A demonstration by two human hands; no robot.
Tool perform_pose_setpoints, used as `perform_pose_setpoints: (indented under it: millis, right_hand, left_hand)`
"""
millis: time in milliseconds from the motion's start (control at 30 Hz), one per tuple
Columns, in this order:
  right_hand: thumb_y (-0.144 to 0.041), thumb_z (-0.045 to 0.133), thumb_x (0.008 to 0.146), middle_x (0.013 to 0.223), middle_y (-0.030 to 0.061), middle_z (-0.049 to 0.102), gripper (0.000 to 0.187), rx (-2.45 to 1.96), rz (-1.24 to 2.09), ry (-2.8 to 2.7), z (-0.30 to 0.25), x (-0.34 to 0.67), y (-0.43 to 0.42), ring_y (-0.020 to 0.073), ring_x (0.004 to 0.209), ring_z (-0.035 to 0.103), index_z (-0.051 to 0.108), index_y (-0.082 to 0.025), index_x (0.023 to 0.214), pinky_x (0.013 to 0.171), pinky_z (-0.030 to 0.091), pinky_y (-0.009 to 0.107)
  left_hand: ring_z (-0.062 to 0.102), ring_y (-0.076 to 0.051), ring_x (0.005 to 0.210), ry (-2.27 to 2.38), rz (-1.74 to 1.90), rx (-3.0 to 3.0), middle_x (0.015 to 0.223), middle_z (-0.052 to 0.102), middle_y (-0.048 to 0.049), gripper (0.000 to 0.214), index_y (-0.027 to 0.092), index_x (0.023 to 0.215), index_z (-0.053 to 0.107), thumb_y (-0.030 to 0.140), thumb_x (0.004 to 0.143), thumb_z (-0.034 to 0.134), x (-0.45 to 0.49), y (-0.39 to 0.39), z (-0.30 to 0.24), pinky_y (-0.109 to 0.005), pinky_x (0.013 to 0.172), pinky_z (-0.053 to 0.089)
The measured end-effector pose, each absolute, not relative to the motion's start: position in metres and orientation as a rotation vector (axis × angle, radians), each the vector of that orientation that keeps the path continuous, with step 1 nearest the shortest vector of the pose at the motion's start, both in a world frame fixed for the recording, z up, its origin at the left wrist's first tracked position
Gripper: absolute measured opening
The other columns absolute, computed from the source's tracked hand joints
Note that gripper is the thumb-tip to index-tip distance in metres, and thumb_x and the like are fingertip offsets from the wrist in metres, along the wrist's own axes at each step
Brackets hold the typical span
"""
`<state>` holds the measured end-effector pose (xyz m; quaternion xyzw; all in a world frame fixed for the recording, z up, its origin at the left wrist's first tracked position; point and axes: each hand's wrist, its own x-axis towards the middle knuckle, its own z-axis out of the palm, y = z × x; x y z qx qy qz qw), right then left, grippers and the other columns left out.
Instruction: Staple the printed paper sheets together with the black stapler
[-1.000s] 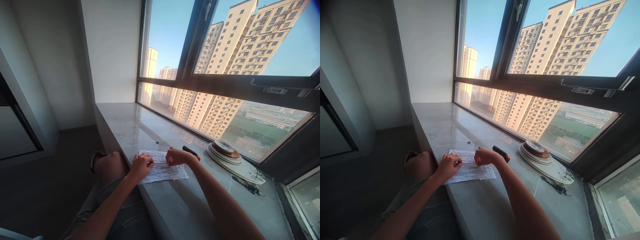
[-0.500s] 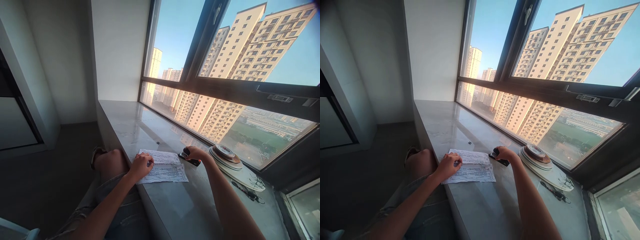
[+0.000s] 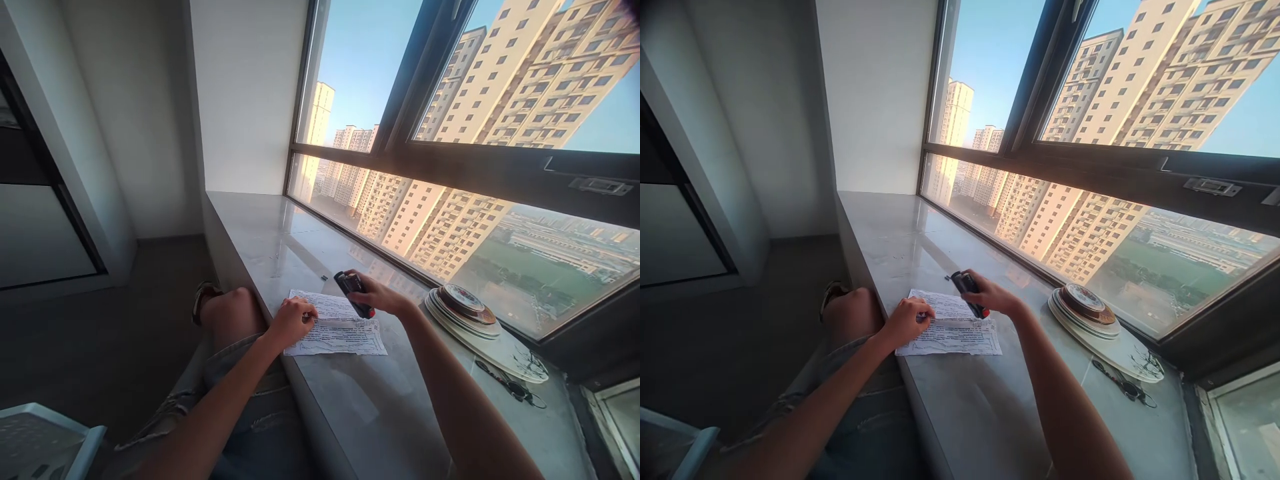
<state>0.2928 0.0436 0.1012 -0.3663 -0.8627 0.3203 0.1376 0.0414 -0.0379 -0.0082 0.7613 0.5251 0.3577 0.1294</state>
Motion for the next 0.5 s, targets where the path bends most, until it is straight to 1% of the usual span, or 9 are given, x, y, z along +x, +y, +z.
perform_pose_setpoints:
  millis: [33,100,167,200,233,300,367,433,500]
  right_hand:
    - [-0.037,0.064,0.086,0.097,0.003,0.065,0.046,-1.028,0.888,-2.59,0.1,0.283,0.038,0.0188,0.083,0.062,0.051,-0.021,0.128,0.07,0.049,0.028]
    - [-0.029,0.072,0.076,0.101,0.0046,0.066,0.049,-1.01,0.677,-2.766,0.096,0.268,0.029,0.0207,0.088,0.062,0.055,-0.02,0.122,0.071,0.046,0.029]
    - [-0.026,0.078,0.068,0.101,0.0056,0.067,0.054,-1.039,0.44,-2.87,0.09,0.257,0.022,0.0221,0.087,0.061,0.055,-0.021,0.117,0.068,0.043,0.028]
    - [-0.028,0.081,0.067,0.1,0.0059,0.067,0.057,-1.056,0.353,-2.899,0.088,0.254,0.02,0.0226,0.086,0.062,0.055,-0.021,0.117,0.065,0.041,0.028]
    - [-0.032,0.084,0.066,0.099,0.0061,0.068,0.06,-1.07,0.292,-2.921,0.086,0.251,0.019,0.0232,0.084,0.063,0.055,-0.022,0.117,0.063,0.039,0.027]
    - [-0.048,0.088,0.065,0.097,0.0066,0.07,0.067,-1.054,0.229,-2.972,0.083,0.247,0.017,0.0249,0.082,0.065,0.057,-0.023,0.118,0.062,0.038,0.028]
    - [-0.062,0.088,0.062,0.097,0.0075,0.072,0.075,-0.989,0.193,-3.027,0.081,0.244,0.015,0.0275,0.083,0.067,0.059,-0.024,0.119,0.062,0.038,0.03]
    - [-0.068,0.085,0.063,0.1,0.0082,0.073,0.078,-0.926,0.157,-3.069,0.081,0.242,0.014,0.0297,0.086,0.069,0.06,-0.024,0.123,0.064,0.04,0.031]
    - [-0.071,0.082,0.066,0.104,0.0085,0.074,0.08,-0.874,0.116,-3.093,0.081,0.239,0.012,0.0311,0.089,0.07,0.06,-0.026,0.128,0.068,0.043,0.033]
  left_hand:
    - [0.068,-0.022,0.095,1.518,1.054,2.185,0.089,0.074,-0.0008,0.019,0.025,0.09,0.076,0.014,0.084,0.062,0.041,-0.038,-0.008,-0.036,0.095,0.048]
    - [0.069,-0.02,0.089,1.516,1.092,2.106,0.087,0.075,-0.0012,0.016,0.023,0.094,0.072,0.014,0.084,0.063,0.039,-0.038,-0.007,-0.033,0.088,0.051]
    - [0.07,-0.02,0.084,1.525,1.131,2.023,0.085,0.074,-0.001,0.016,0.022,0.097,0.068,0.015,0.083,0.066,0.038,-0.039,-0.007,-0.032,0.082,0.052]
    - [0.07,-0.02,0.083,1.527,1.144,1.994,0.085,0.074,-0.0008,0.017,0.022,0.097,0.065,0.016,0.082,0.067,0.038,-0.039,-0.007,-0.032,0.079,0.052]
    - [0.07,-0.02,0.082,1.529,1.154,1.972,0.084,0.074,-0.0005,0.017,0.022,0.096,0.063,0.016,0.081,0.068,0.038,-0.039,-0.007,-0.032,0.078,0.052]
    - [0.071,-0.02,0.082,1.529,1.169,1.937,0.083,0.074,0.0,0.019,0.023,0.094,0.061,0.015,0.08,0.069,0.038,-0.04,-0.006,-0.032,0.077,0.051]
    - [0.071,-0.021,0.083,1.522,1.185,1.911,0.084,0.074,0.0001,0.018,0.023,0.091,0.059,0.014,0.079,0.069,0.037,-0.041,-0.005,-0.032,0.078,0.052]
    - [0.072,-0.021,0.083,1.508,1.203,1.894,0.084,0.074,0.0,0.018,0.023,0.088,0.058,0.013,0.078,0.069,0.037,-0.043,-0.004,-0.032,0.078,0.052]
    - [0.072,-0.022,0.084,1.473,1.211,1.888,0.084,0.074,-0.0004,0.017,0.023,0.086,0.057,0.014,0.078,0.068,0.036,-0.044,-0.002,-0.032,0.077,0.052]
